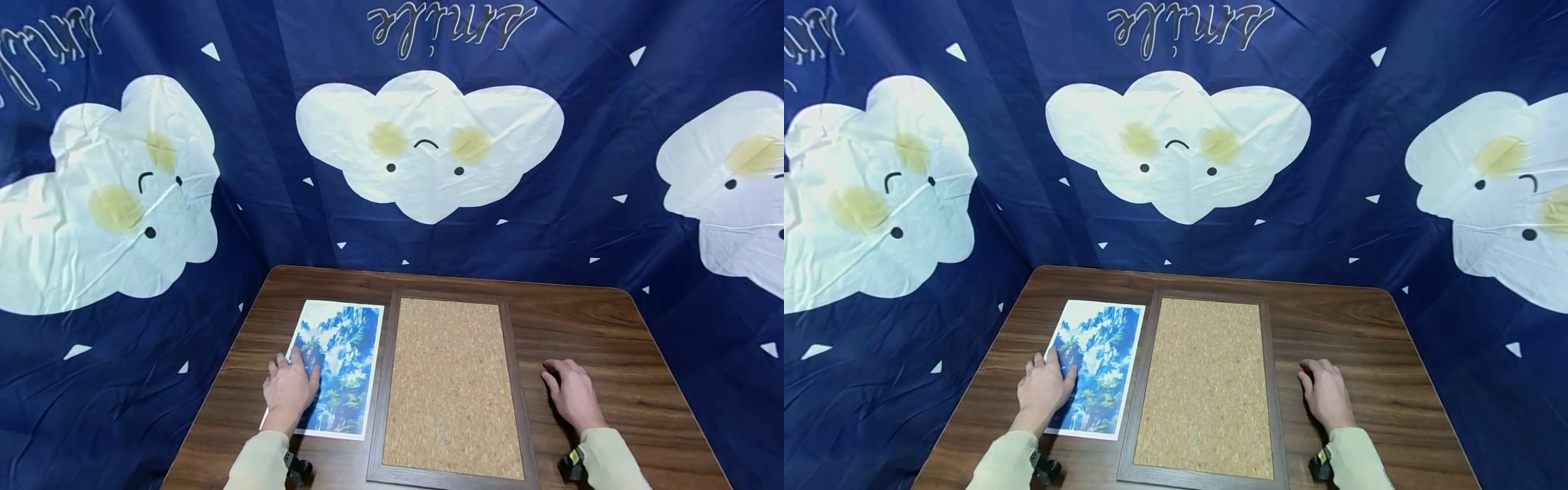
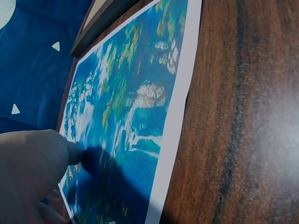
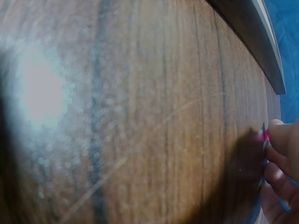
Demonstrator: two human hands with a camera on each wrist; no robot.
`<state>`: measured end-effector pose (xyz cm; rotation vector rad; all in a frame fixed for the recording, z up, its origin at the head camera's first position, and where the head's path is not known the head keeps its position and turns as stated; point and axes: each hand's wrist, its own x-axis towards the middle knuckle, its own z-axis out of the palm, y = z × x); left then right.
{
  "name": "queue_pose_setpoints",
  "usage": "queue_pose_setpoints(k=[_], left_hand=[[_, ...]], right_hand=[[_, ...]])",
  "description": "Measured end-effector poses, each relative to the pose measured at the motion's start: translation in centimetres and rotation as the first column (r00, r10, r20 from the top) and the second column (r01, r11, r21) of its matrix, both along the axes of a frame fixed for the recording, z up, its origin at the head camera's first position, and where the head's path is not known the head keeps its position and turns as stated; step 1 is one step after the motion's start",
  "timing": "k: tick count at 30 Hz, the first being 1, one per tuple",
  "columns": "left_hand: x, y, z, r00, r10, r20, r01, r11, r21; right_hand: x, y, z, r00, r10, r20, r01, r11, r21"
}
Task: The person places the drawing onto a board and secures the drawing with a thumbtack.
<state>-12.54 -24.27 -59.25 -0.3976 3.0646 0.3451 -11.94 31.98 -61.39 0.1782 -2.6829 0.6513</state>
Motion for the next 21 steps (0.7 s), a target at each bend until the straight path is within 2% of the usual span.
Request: queue_pose_setpoints(k=[13,21], left_hand=[[-0.07,0.04,0.21,1.000,0.012,-0.026,-0.013,1.000,-0.015],[-0.19,0.27,0.60,0.999,0.031,-0.009,-0.031,0.999,-0.011]], right_hand=[[-0.08,-0.10,0.11,1.000,0.007,-0.006,-0.007,1.000,-0.001],[-0.26,0.00,0.01,1.000,0.014,-0.015,-0.014,1.000,0.007]])
